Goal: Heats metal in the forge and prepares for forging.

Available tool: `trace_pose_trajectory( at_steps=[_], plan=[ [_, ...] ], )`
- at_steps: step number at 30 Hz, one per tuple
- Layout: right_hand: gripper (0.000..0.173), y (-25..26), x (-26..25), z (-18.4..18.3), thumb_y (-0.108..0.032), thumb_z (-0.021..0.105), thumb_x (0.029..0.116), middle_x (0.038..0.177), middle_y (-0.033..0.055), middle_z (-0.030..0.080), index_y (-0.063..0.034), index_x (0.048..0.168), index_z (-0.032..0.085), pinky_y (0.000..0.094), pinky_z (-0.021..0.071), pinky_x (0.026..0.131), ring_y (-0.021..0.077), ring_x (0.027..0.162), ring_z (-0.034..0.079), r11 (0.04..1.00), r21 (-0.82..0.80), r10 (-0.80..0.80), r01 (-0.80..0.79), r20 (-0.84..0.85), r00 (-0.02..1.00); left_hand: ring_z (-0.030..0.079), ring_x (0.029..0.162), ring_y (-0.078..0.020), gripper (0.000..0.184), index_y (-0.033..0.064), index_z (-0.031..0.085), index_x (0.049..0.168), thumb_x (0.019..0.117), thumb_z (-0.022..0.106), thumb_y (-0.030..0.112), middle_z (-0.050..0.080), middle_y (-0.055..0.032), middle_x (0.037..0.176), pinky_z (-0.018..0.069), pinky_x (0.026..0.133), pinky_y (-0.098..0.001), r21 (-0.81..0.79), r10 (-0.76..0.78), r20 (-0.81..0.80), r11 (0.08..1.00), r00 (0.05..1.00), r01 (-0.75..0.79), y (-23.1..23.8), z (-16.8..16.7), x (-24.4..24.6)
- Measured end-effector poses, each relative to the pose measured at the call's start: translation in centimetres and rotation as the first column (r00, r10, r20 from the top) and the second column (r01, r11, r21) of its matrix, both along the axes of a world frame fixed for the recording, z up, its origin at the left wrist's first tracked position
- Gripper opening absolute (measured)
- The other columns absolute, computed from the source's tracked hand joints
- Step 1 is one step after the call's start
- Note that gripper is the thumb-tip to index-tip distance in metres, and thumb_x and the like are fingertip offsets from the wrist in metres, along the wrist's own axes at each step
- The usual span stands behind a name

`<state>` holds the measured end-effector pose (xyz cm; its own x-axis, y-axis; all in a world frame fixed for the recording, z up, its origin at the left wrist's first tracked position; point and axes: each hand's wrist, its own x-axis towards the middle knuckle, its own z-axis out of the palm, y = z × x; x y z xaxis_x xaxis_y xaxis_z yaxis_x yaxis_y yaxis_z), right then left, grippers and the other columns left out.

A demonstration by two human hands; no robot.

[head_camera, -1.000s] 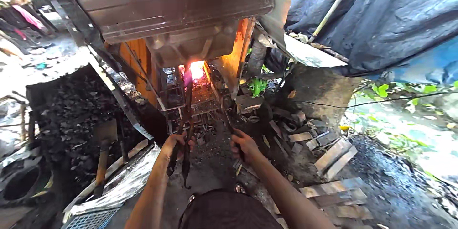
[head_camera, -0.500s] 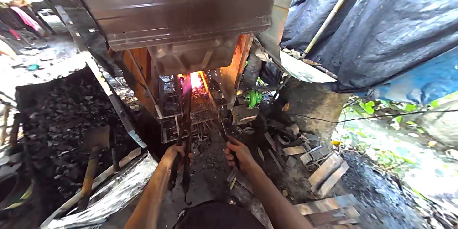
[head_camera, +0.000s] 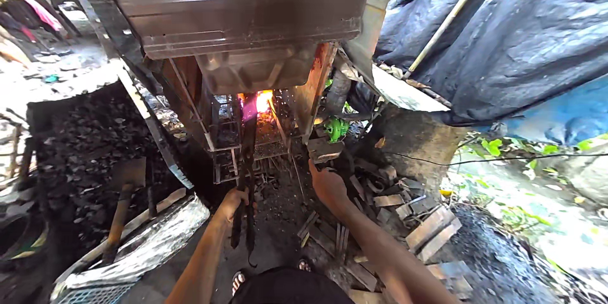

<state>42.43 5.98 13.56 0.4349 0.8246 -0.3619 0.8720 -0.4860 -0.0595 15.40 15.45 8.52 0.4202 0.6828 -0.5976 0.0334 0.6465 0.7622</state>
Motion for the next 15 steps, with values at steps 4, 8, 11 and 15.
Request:
trace_pose_trajectory(
  at_steps=[4, 8, 11, 15],
  plan=[
    [0.063, -0.4, 0.2, 2.5, -0.011, 0.040, 0.1076, 0.122, 0.0277, 0.065, -0.0209, 0.166, 0.019, 0.0591, 0.0563, 0.087, 0.0463, 0.106, 0.068, 0.998, -0.032, 0.047, -0.045, 0.068, 0.997, 0.063, 0.058, -0.0229, 0.028, -0.0010, 0.052, 0.118, 0.0905, 0.054, -0.005, 0.063, -0.0137, 0.078, 0.0549, 0.050, -0.0366, 0.058, -0.013, -0.198, 0.998, 0.980, 0.025, -1.2, -1.1, 1.8],
    [0.061, -0.3, 0.4, 3.3, -0.011, 0.038, 0.1081, 0.120, 0.0266, 0.066, -0.0190, 0.166, 0.020, 0.0588, 0.0559, 0.088, 0.0461, 0.107, 0.068, 0.998, -0.030, 0.065, -0.062, 0.085, 0.994, 0.063, 0.058, -0.0227, 0.024, -0.0005, 0.053, 0.110, 0.0871, 0.056, -0.007, 0.063, -0.0135, 0.076, 0.0549, 0.050, -0.0364, 0.074, -0.028, -0.215, 0.996, 0.976, 0.044, -1.2, -2.1, 2.6],
    [0.061, -0.5, 0.7, 3.8, -0.011, 0.040, 0.1073, 0.119, 0.0261, 0.067, -0.0203, 0.165, 0.024, 0.0596, 0.0556, 0.087, 0.0457, 0.107, 0.068, 0.997, -0.031, 0.070, -0.067, 0.097, 0.993, 0.065, 0.059, -0.0252, 0.025, -0.0006, 0.053, 0.113, 0.0884, 0.055, -0.005, 0.065, -0.0155, 0.078, 0.0561, 0.051, -0.0389, 0.056, -0.031, -0.221, 0.997, 0.975, 0.044, -1.1, -1.9, 2.8],
    [0.067, -3.8, 0.8, 5.4, -0.007, 0.044, 0.1037, 0.117, 0.0261, 0.067, -0.0253, 0.165, 0.023, 0.0589, 0.0566, 0.084, 0.0459, 0.103, 0.069, 0.997, -0.050, 0.058, -0.051, 0.132, 0.990, 0.065, 0.059, -0.0247, 0.026, -0.0010, 0.052, 0.115, 0.0901, 0.055, -0.004, 0.065, -0.0151, 0.078, 0.0570, 0.052, -0.0387, 0.044, -0.020, -0.227, 0.999, 0.974, 0.031, -1.2, -1.8, 2.8]
  ],
)
